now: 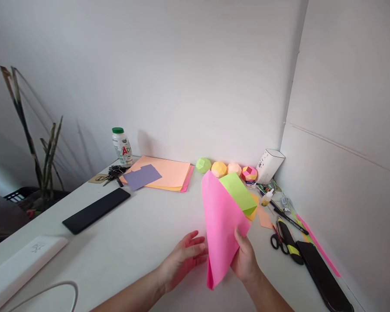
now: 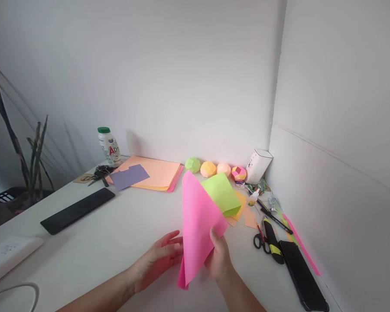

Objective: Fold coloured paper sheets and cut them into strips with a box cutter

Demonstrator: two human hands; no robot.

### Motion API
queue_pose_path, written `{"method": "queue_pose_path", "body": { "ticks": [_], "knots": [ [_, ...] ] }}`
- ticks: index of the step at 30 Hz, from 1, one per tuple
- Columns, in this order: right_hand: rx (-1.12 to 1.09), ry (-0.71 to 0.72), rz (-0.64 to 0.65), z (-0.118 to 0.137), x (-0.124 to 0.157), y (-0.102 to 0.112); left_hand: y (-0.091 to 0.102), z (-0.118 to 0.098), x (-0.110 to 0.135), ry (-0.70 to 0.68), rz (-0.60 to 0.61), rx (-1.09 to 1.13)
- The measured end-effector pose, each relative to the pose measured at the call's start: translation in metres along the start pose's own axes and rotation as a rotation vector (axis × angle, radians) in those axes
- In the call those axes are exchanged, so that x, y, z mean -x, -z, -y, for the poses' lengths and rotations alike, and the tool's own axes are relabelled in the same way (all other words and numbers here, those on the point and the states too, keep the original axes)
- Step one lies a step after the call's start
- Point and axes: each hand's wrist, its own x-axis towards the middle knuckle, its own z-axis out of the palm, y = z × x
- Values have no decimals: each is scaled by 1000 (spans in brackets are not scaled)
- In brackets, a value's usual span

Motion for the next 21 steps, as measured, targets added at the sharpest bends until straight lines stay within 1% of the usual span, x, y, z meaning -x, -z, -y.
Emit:
{"method": "queue_pose_path", "body": {
  "ticks": [2, 3, 5, 8, 9, 11, 13, 15, 17, 19, 21],
  "knots": [
    [-20, -35, 3, 1, 0, 3, 0, -3, 3, -26, -21, 43],
    [-28, -56, 2, 1, 0, 4, -1, -5, 6, -31, -7, 64],
    [-42, -88, 27, 2, 1, 5, -6, -9, 13, -39, 81, 107],
    [-66, -88, 108, 2, 2, 4, -15, -15, 21, -45, 267, 220],
    [-66, -82, 125, 1, 2, 4, -16, -16, 23, -43, 302, 254],
    [-44, -58, 117, 1, 2, 4, -15, -17, 25, -33, 315, 307],
    [-12, -24, 61, 2, -1, 7, -8, -18, 24, -24, 276, 346],
    [1, 6, -31, 3, -4, 12, 5, -22, 22, -22, 197, 369],
    [-12, 34, -149, 5, -9, 17, 20, -30, 20, -20, 69, 370],
    [-14, 79, -276, 6, -14, 24, 35, -40, 18, 9, -80, 373],
    [24, 148, -379, 5, -19, 31, 48, -48, 16, -4, -169, 393]
  ]
}}
